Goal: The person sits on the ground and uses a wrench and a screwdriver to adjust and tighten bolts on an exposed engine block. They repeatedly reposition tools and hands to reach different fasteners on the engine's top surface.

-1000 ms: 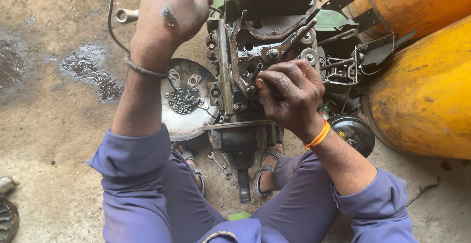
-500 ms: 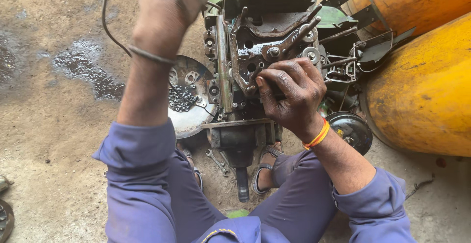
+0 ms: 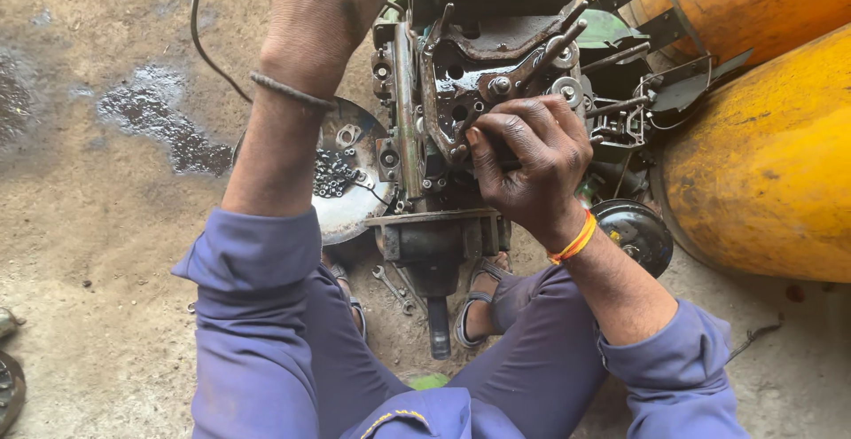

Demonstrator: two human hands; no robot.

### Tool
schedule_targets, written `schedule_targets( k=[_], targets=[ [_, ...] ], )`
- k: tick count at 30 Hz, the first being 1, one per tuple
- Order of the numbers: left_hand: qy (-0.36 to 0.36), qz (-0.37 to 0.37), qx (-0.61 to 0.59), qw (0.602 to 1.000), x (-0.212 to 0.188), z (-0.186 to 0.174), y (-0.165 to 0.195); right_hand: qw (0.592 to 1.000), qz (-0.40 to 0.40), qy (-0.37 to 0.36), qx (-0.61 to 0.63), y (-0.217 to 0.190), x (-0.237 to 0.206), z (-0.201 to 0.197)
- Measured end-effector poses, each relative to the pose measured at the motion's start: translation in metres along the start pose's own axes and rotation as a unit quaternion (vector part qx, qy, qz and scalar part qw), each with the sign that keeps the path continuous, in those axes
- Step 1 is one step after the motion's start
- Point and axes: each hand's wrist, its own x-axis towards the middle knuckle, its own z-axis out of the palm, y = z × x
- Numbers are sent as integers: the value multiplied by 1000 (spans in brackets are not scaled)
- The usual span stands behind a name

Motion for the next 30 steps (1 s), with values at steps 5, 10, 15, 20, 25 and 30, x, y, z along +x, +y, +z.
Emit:
schedule_targets(
  k=[5, 10, 15, 20, 25, 30],
  targets=[
    [-27, 45, 12, 999, 2, -7, 1, 1000, 6, -10, -11, 0, 0, 1],
    [-128, -69, 28, 989, 3, -31, 22, 1000, 1, -5, -10, -1, 3, 2],
    [-183, -79, 109, 974, -12, -100, 44, 1000, 3, -4, -8, 1, 2, 1],
    [-208, 73, -156, 963, -40, -142, 82, 1000, 7, -10, -7, 2, -2, -1],
    [-168, 47, -196, 965, -29, -113, 92, 1000, 8, -4, -6, -1, -2, -3],
    [-333, -74, -308, 888, -24, -89, 89, 1000, -5, 6, -10, -1, 0, -2]
  ],
)
